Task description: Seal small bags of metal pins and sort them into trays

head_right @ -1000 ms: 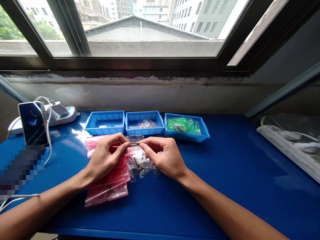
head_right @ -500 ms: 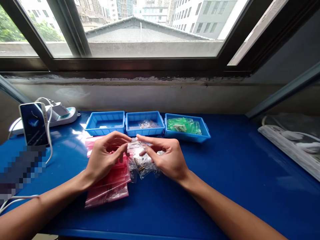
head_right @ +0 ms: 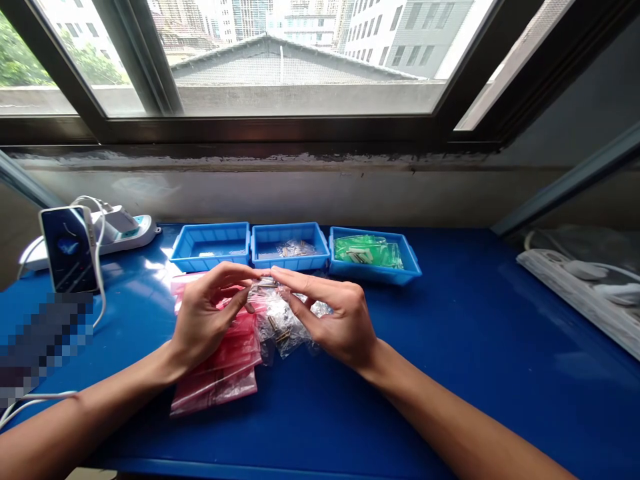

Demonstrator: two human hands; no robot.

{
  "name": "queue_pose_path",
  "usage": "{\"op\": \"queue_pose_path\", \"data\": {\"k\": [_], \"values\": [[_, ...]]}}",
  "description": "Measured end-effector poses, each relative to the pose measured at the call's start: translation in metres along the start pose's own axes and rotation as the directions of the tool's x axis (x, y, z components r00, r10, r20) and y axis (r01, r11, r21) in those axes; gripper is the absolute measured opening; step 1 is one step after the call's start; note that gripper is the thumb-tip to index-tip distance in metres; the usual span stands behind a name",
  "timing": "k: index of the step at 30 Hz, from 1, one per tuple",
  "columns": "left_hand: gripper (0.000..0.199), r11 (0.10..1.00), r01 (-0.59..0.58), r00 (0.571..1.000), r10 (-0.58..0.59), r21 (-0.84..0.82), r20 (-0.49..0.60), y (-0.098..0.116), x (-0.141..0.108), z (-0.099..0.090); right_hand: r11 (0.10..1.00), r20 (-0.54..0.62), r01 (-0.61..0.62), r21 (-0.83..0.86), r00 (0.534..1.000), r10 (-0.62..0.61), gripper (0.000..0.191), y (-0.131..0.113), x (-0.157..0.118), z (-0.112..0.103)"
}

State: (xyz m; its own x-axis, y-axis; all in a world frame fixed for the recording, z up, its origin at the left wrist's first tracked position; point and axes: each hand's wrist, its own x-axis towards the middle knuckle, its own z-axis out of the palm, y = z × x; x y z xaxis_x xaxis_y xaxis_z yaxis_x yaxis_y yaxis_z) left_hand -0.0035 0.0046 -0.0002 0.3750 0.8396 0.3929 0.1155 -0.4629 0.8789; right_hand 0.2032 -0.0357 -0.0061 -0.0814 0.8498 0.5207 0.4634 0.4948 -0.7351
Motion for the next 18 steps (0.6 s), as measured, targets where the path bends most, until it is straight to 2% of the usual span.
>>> {"op": "queue_pose_path", "data": {"k": [3, 6, 9, 13, 15, 18], "values": [[0.011, 1.000, 0.005, 1.000, -0.005, 0.018, 0.004, -0.0017, 0.0002, -0.0002, 1.000, 0.018, -0.015, 0.023, 1.000, 0.014, 0.029, -0.0009, 0.0002, -0.0011], [0.008, 0.998, 0.066, 0.997, -0.065, -0.024, 0.039, -0.0014, 0.0004, 0.0001, 0.993, 0.054, -0.073, 0.097, 0.996, 0.068, 0.021, -0.0036, 0.0018, -0.0014], [0.014, 0.987, 0.154, 0.985, -0.149, -0.054, 0.085, 0.0011, 0.0006, 0.0003, 0.970, 0.132, -0.192, 0.151, 0.976, 0.172, 0.026, -0.0060, 0.0043, -0.0013], [0.024, 0.976, 0.210, 0.972, -0.203, -0.052, 0.122, 0.0045, 0.0020, 0.0001, 0.904, 0.243, -0.363, 0.226, 0.920, 0.309, 0.035, -0.0052, 0.0058, -0.0012], [0.028, 0.974, 0.220, 0.968, -0.211, -0.055, 0.133, 0.0051, 0.0032, 0.0003, 0.891, 0.260, -0.383, 0.243, 0.911, 0.321, 0.035, -0.0042, 0.0055, -0.0012], [0.026, 0.974, 0.221, 0.969, -0.212, -0.059, 0.124, 0.0048, 0.0040, 0.0008, 0.902, 0.231, -0.360, 0.237, 0.923, 0.307, 0.033, -0.0037, 0.0051, -0.0007]]}}
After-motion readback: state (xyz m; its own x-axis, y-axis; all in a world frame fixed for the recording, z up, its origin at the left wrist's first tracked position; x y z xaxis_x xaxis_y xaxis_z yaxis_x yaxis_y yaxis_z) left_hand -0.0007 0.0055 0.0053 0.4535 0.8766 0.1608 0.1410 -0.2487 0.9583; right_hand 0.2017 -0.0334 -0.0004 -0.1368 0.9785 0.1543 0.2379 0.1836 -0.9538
